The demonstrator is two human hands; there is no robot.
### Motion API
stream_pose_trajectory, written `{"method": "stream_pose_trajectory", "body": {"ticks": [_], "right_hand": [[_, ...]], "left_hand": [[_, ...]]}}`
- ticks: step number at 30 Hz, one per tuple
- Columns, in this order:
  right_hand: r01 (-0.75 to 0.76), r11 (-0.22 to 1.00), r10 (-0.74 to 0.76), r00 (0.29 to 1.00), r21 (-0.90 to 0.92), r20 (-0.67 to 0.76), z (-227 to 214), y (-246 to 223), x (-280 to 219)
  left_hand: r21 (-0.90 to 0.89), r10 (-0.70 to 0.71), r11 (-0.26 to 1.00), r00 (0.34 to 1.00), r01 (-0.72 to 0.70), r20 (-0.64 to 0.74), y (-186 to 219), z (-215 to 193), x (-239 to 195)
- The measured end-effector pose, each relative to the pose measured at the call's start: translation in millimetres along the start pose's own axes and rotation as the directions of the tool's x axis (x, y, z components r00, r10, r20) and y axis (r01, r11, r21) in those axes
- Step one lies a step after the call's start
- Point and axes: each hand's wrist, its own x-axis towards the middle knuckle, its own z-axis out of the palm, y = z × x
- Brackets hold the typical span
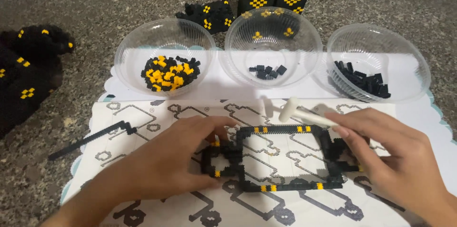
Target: Assembling a structure using small interlocking plastic blocks and a plastic hammer.
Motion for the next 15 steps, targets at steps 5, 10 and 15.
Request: {"method": "stream_pose_trajectory", "body": {"ticks": [5,10,15], "right_hand": [[-0.198,0.979,0.201,0.977,0.042,-0.066,0,3,-1],[-0.335,0.932,0.349,0.933,0.139,-0.089,-3,6,0],[-0.372,0.88,0.438,0.875,0.294,-0.207,-5,10,0]], "left_hand": [[-0.204,-0.167,0.965,0.986,0.167,0.018,14,-15,-2],[-0.229,-0.264,0.94,0.964,0.252,-0.022,17,-20,-1],[-0.639,-0.451,0.669,0.891,0.379,0.056,13,-18,7]]}}
